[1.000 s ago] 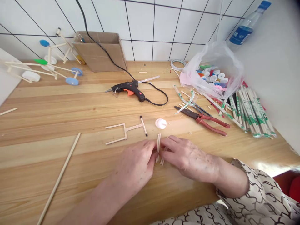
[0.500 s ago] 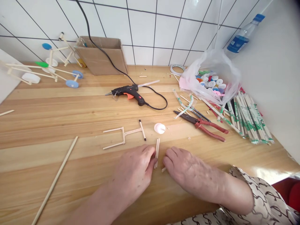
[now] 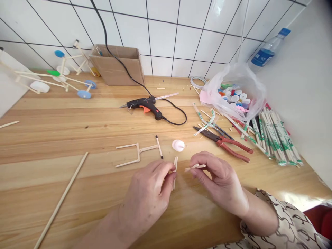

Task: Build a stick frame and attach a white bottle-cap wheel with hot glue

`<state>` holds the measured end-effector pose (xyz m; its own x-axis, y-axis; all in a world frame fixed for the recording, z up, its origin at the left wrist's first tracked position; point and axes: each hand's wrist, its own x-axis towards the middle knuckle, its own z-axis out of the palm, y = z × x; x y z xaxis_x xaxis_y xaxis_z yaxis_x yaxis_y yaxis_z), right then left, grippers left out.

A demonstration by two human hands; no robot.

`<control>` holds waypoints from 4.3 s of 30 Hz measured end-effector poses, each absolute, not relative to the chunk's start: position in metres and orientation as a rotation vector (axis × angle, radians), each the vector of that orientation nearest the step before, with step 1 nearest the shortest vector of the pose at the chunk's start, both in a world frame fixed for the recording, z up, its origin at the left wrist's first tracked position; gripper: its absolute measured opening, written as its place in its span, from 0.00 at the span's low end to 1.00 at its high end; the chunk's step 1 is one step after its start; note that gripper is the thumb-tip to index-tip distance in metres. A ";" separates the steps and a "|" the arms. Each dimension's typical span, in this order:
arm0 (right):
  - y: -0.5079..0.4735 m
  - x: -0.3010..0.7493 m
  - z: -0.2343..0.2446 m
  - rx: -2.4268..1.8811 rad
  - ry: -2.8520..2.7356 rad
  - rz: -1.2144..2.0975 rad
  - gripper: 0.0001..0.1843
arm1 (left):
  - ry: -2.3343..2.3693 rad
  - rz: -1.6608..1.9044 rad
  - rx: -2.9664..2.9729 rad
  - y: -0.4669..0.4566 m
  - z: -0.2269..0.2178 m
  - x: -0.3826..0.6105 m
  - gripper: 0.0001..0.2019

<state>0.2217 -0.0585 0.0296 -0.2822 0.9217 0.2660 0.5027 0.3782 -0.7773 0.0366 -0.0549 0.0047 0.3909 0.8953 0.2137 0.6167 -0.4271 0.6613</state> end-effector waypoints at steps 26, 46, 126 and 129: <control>-0.062 0.224 0.019 -1.148 -2.284 0.679 0.08 | 1.169 0.769 2.204 -0.054 0.006 0.041 0.09; -0.072 0.222 0.024 -1.076 -1.672 1.205 0.07 | 1.042 0.730 2.003 -0.058 0.008 0.045 0.12; -0.059 0.225 0.012 -1.081 -2.260 0.506 0.08 | 1.202 0.937 1.979 -0.052 0.006 0.040 0.09; -0.058 0.226 0.011 -1.088 -2.263 0.527 0.07 | 1.189 0.932 1.975 -0.053 0.005 0.041 0.09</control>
